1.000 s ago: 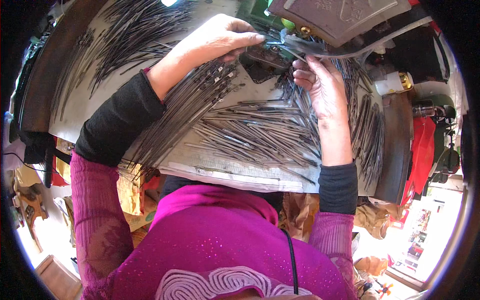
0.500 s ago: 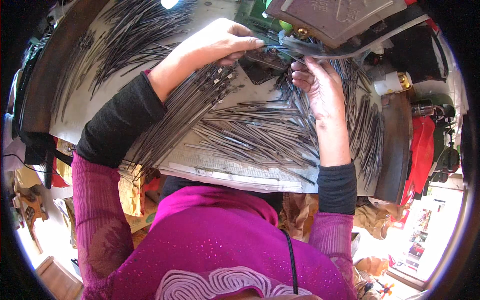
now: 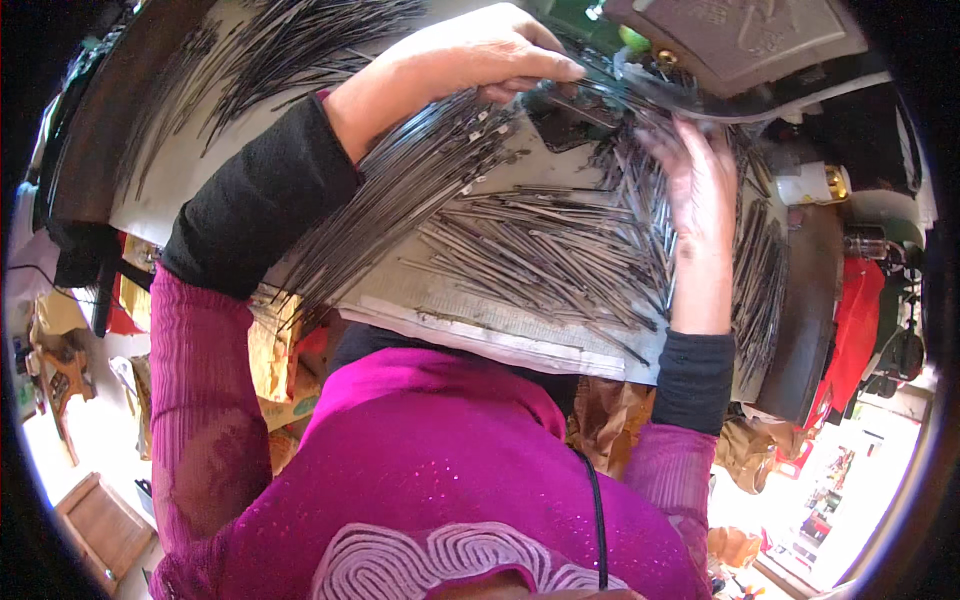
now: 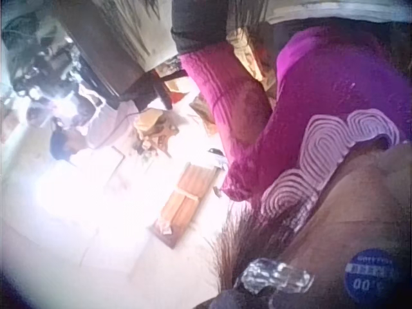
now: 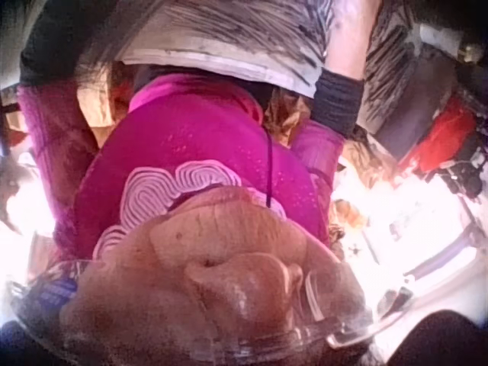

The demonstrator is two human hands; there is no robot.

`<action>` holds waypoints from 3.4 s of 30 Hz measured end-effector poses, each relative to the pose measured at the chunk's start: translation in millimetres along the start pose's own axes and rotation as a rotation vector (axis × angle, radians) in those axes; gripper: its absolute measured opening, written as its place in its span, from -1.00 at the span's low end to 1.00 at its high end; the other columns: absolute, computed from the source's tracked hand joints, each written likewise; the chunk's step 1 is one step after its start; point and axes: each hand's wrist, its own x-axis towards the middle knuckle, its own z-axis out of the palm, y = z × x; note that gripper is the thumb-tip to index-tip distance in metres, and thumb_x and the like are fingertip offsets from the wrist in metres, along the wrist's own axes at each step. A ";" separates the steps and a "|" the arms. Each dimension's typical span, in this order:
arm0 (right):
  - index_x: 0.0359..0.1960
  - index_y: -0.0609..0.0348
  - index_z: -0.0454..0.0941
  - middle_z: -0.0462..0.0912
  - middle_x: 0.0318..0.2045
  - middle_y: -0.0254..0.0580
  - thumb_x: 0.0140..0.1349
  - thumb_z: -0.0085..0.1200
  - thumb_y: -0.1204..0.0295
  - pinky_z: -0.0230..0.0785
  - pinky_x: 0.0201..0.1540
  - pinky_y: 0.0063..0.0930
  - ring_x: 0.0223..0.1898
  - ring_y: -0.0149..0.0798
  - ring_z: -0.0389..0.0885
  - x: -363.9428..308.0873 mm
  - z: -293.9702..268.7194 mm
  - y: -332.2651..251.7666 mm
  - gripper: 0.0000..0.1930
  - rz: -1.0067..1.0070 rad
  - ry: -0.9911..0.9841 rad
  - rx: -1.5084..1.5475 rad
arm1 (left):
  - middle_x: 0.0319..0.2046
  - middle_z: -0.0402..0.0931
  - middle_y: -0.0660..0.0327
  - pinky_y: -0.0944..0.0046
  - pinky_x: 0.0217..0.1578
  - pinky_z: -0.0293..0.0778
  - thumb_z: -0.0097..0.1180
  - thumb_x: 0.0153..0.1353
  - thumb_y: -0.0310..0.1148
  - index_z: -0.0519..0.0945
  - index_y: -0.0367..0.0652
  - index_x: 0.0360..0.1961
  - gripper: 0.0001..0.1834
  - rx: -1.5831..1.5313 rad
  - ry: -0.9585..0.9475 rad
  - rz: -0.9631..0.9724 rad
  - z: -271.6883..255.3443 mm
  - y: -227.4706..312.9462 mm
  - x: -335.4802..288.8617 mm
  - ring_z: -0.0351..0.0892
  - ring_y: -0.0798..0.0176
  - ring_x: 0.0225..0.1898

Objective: The person picks up metal umbrella rib components from a pile, aligns their ends, and joins them together using a tabletop machine.

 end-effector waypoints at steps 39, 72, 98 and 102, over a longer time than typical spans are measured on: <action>-0.08 0.25 0.40 0.59 -0.57 -0.28 0.15 0.07 0.45 0.32 -0.57 -0.66 -0.60 -0.52 0.49 -40.0 35.1 -22.8 -0.70 0.450 -0.527 -0.424 | -0.49 0.57 0.21 0.45 -0.46 0.54 0.24 0.04 -0.26 0.55 -0.27 -0.30 -0.70 -0.026 -0.140 -0.010 -10.8 -17.8 -2.9 0.58 0.38 -0.53; -0.08 0.27 0.39 0.58 -0.53 -0.24 0.16 0.06 0.40 0.32 -0.54 -0.68 -0.58 -0.49 0.50 -38.0 36.5 -19.2 -0.68 0.370 -0.366 -0.229 | -0.42 0.54 0.10 0.37 -0.53 0.58 0.10 0.14 -0.38 0.46 -0.32 -0.07 -0.66 -0.255 -0.025 0.058 8.9 -4.3 5.5 0.58 0.30 -0.58; -0.19 0.17 0.37 0.52 -0.60 -0.31 0.15 0.04 0.42 0.28 -0.57 -0.70 -0.63 -0.50 0.46 -32.5 46.1 -11.3 -0.78 0.379 -0.225 0.105 | -0.51 0.56 0.23 0.46 -0.48 0.46 0.09 0.16 -0.17 0.57 -0.27 -0.32 -0.67 -0.200 -0.079 -0.015 15.2 5.4 -2.1 0.56 0.39 -0.52; -0.19 0.17 0.43 0.53 -0.51 -0.33 0.10 0.11 0.37 0.32 -0.45 -0.67 -0.52 -0.49 0.50 -27.7 41.4 -7.8 -0.74 0.409 -0.259 0.077 | -0.52 0.56 0.21 0.45 -0.51 0.47 0.09 0.16 -0.19 0.57 -0.29 -0.32 -0.68 -0.204 -0.085 -0.040 14.9 -1.0 2.4 0.56 0.37 -0.54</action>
